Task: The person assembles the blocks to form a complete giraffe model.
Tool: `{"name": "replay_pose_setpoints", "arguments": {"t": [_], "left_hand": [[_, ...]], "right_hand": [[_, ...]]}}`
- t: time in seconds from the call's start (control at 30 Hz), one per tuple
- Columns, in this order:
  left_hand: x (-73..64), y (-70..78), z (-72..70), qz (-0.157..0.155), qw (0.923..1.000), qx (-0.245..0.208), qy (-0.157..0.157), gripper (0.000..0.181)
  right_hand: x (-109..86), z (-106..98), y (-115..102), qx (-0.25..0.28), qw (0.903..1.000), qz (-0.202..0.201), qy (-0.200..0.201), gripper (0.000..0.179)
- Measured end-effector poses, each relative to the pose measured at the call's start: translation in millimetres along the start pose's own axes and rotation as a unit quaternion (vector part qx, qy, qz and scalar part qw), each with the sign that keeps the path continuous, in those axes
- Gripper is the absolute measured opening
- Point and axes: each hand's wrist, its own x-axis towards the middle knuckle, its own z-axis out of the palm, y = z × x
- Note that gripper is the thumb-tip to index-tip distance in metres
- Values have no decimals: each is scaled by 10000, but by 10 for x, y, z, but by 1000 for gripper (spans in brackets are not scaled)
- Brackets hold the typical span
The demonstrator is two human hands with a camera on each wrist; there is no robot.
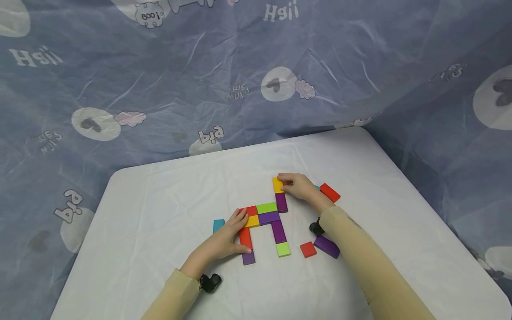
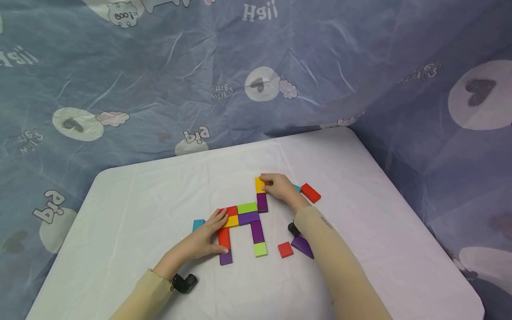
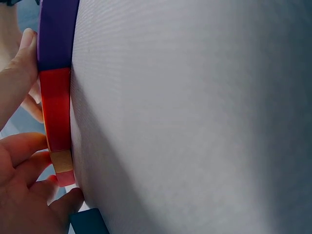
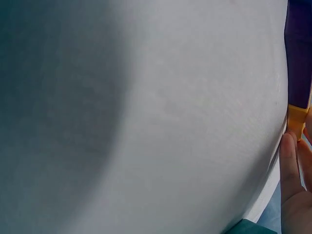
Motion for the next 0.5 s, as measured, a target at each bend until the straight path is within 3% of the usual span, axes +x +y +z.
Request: {"name": "replay_pose_setpoints", "arguments": {"t": [0.27, 0.5], "left_hand": [[-12, 4, -17, -4, 10000, -4, 13, 97], [-22, -11, -18, -7, 10000, 6, 5, 97]], "right_hand": [[-16, 5, 20, 183, 9998, -46, -8, 53], [-83, -42, 33, 202, 9973, -224, -673, 67]]}}
